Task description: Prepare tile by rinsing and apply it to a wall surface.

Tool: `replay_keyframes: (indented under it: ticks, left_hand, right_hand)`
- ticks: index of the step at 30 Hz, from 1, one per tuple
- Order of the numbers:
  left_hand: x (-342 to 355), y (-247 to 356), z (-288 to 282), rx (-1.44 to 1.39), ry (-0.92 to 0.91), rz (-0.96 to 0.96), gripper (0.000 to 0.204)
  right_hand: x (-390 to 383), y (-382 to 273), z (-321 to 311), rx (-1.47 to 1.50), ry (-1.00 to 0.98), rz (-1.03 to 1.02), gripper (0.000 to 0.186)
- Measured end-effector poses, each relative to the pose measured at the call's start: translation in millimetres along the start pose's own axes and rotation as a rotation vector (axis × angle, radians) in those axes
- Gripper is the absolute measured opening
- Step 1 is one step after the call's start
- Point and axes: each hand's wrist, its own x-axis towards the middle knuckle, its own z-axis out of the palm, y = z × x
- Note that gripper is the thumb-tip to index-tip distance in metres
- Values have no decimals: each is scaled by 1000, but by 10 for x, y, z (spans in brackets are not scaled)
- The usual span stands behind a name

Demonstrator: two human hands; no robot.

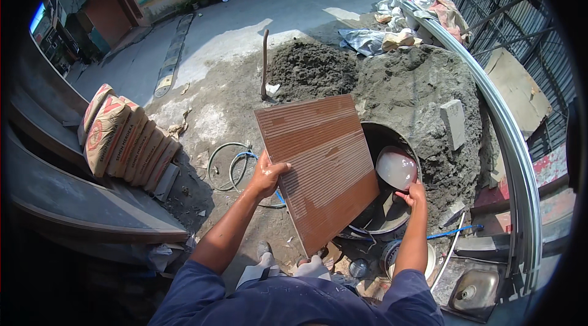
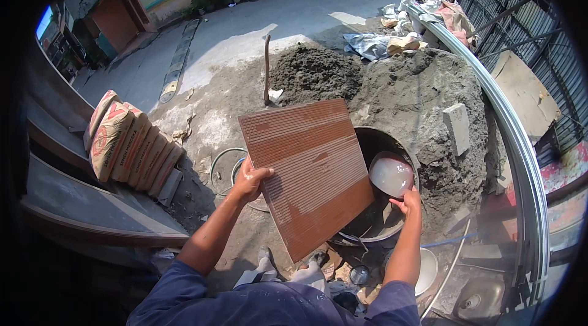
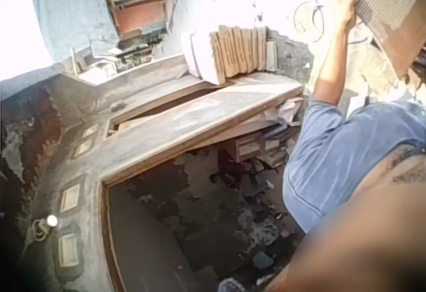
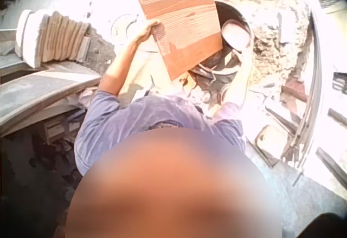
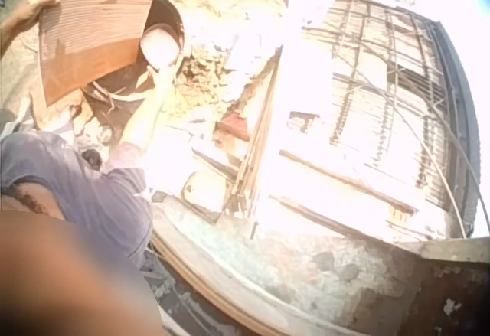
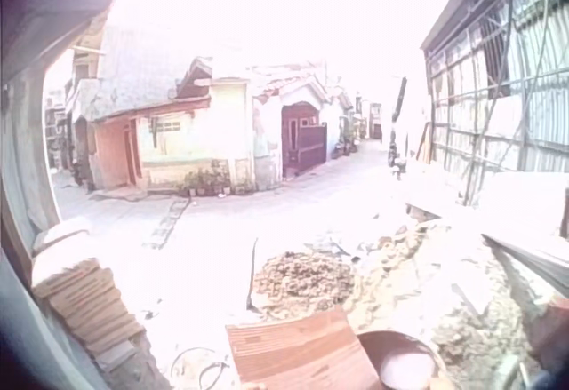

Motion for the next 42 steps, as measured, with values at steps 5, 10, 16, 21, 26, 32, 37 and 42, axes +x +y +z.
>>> replay_keyframes:
  ticks: [5, 10, 16, 21, 26, 32, 37, 42]
  left_hand:
    - [-33, -5, 197, 68, -12, 35, 52]
    - [51, 181, 497, 212, -77, 73, 50]
    - [397, 808, 735, 387, -109, 9, 39]
    - [645, 981, 1076, 443, -132, -70, 38]
    - [771, 970, 1308, 606, -141, -113, 38]
    - [807, 919, 1601, 715, -224, -95, 40]
    - [728, 931, 1660, 732, -191, -83, 41]
    - [681, 897, 1722, 791, -197, -99, 39]
  right_hand:
    - [-297, -413, 44, -189, -111, -77, 43]
    - [-516, -843, 293, -404, -162, -97, 42]
    - [-870, -1430, 695, -457, -294, -147, 36]
    - [-1139, -1954, 891, -606, -336, -229, 33]
    - [-1244, -2423, 1158, -632, -350, -334, 23]
    - [-868, -2996, 1350, -1507, -357, -766, 36]
    - [-1587, -3398, 1614, -2300, -291, -1343, 34]
    - [-1736, -3608, 1759, -2262, -262, -1156, 21]
